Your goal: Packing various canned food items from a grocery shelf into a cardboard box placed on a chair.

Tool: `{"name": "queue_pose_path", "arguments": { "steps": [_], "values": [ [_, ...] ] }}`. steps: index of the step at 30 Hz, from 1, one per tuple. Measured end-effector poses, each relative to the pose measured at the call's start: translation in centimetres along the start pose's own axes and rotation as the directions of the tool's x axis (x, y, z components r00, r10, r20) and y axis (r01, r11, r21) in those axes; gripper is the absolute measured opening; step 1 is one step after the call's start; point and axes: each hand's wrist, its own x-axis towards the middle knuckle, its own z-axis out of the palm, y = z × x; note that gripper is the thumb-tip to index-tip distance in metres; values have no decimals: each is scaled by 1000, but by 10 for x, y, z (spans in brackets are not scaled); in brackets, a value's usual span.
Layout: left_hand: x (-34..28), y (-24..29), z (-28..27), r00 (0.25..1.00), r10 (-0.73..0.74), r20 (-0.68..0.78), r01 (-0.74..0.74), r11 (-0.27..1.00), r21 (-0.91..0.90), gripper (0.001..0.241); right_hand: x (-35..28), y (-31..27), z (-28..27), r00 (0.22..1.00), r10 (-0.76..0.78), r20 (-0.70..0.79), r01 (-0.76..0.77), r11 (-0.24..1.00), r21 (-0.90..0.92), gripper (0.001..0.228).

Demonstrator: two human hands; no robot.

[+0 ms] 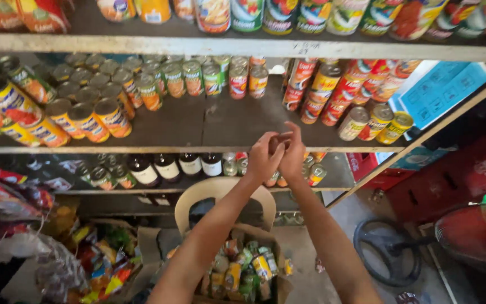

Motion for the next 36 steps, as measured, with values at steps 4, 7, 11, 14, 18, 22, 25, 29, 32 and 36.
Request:
{"name": "queue_pose_path", "arguments": {
  "steps": [4,7,11,14,18,22,25,29,32,36],
  "values": [
    [50,15,22,999,37,-3,-37,997,-71,34,53,-66,-28,986,-164,-39,158,980,-118,67],
    [79,12,42,1000,-5,-6,4,984,-181,39,85,-88,-43,965,-252,-72,211,908,-361,82],
    [101,1,66,997,-76,-22,69,973,-219,49,112,-87,-57,988,-151,-30,90,727,-681,91],
    [105,-32,91,998,-58,-5,54,946,-321,48,118,-64,-59,996,-85,-31,31,643,-765,88],
    [98,-34,88,944,-287,165,328,879,-346,48,110,-72,-58,988,-138,-70,28,604,-796,87],
    [102,-48,98,947,-281,156,315,906,-283,46,119,-64,-58,979,-169,-113,19,631,-776,88],
    [97,-57,105,936,-248,249,342,805,-484,50,114,-65,-58,975,-163,-154,-22,614,-789,78],
    [95,-51,101,956,-218,195,277,891,-360,54,108,-43,-57,978,-159,-135,0,647,-762,60],
    [92,-30,89,953,-201,226,281,863,-420,61,96,-25,-54,955,-276,-109,119,690,-714,55],
    [85,-27,86,957,-220,191,291,712,-639,75,76,-15,-45,885,-445,-133,285,747,-600,55]
  ]
}}
